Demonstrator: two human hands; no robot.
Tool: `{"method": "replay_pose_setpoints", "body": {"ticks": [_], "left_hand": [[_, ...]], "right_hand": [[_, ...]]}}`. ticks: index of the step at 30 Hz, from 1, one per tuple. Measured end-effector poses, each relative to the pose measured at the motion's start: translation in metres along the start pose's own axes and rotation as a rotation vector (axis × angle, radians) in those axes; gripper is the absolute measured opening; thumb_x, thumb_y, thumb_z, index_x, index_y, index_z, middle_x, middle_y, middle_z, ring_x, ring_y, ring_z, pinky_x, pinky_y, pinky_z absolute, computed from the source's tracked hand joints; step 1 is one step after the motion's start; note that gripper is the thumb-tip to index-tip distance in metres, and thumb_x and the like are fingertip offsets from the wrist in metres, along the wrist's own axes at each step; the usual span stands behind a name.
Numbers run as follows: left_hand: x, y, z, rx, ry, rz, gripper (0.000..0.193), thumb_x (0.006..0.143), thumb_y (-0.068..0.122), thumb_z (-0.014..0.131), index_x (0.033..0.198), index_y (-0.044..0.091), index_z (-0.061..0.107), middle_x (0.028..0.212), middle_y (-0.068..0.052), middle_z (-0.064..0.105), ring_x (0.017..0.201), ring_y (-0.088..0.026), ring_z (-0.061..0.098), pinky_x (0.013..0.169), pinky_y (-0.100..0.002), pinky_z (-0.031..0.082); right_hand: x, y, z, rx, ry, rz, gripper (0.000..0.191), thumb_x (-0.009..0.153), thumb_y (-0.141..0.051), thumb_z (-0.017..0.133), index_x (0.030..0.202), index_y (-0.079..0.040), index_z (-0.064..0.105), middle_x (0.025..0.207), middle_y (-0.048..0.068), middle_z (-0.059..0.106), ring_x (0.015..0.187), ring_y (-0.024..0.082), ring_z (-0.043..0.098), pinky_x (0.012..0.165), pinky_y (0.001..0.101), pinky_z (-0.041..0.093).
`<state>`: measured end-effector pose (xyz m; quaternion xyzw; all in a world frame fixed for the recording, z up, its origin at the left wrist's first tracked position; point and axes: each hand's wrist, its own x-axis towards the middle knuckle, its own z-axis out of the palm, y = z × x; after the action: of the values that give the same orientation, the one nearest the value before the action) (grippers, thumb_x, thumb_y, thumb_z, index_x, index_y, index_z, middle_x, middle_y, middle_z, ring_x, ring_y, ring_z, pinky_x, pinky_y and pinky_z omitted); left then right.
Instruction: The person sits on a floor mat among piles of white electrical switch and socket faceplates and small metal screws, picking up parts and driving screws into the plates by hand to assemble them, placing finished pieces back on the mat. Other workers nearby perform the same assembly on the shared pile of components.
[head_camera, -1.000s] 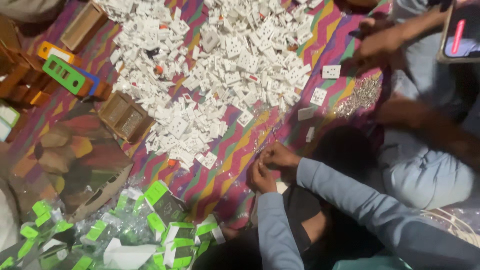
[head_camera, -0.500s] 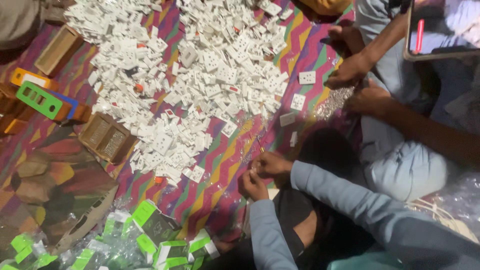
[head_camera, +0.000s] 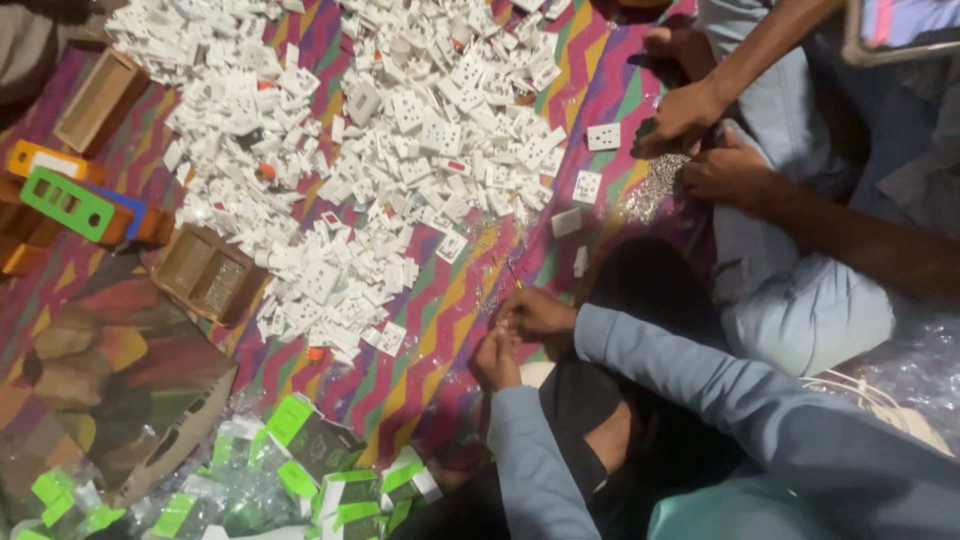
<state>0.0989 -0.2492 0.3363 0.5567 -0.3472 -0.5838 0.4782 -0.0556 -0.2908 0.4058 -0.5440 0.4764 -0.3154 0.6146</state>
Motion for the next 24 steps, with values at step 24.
{"method": "replay_pose_setpoints", "body": {"ticks": [24], "left_hand": [[-0.004,-0.009,0.007,0.799,0.252,0.662,0.006,0.088,0.009,0.069,0.089,0.005,0.074,0.09,-0.015,0.075,0.082,-0.035,0.072,0.075,-0.044,0.057]], "right_hand": [[-0.007,0.004,0.008,-0.703,0.13,-0.153,0.027,0.094,-0.031,0.059,0.104,-0.011,0.075,0.1,0.013,0.073,0.093,0.037,0.07,0.078,0.0476,0.055]]}}
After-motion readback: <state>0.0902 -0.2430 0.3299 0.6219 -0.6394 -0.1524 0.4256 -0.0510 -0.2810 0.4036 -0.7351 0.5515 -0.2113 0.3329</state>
